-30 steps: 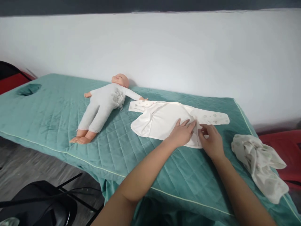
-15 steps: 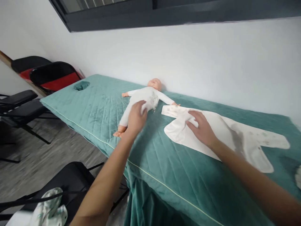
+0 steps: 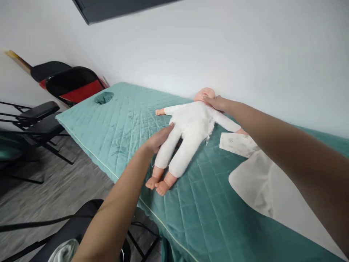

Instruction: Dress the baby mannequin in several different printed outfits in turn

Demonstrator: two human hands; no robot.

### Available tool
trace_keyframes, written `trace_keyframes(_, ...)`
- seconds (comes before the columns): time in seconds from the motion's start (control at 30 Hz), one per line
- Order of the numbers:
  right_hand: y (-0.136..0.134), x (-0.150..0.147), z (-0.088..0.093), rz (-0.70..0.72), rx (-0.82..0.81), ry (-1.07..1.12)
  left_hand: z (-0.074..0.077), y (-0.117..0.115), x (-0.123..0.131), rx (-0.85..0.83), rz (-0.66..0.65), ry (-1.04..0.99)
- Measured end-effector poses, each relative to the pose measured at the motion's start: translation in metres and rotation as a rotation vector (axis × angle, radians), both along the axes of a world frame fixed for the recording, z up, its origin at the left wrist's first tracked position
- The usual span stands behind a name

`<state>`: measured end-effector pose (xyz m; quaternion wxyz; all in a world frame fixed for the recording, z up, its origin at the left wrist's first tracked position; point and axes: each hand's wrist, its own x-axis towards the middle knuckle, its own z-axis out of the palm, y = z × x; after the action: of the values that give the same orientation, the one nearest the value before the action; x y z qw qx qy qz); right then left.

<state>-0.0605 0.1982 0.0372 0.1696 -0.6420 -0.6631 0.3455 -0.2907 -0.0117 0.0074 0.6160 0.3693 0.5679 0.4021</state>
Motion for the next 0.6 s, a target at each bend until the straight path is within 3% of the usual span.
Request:
trace_keyframes(0.17, -0.023, -0.017, 0.018, 0.032, 0.01, 0.07, 0.009, -0.002, -0.002, 0.019, 0.037, -0.152)
trace_keyframes(0.33, -0.068, 0.006, 0.079, 0.126, 0.158, 0.139, 0.042, -0.03, 0.026, 0.102, 0.135, -0.148)
trace_keyframes(0.47, -0.087, 0.076, 0.123, 0.107, 0.201, 0.074, 0.064, -0.052, 0.096, 0.196, 0.117, -0.217)
trace_keyframes(0.6, -0.103, 0.187, 0.129, 0.012, 0.227, -0.086, 0.064, -0.072, 0.199, 0.229, 0.024, -0.328)
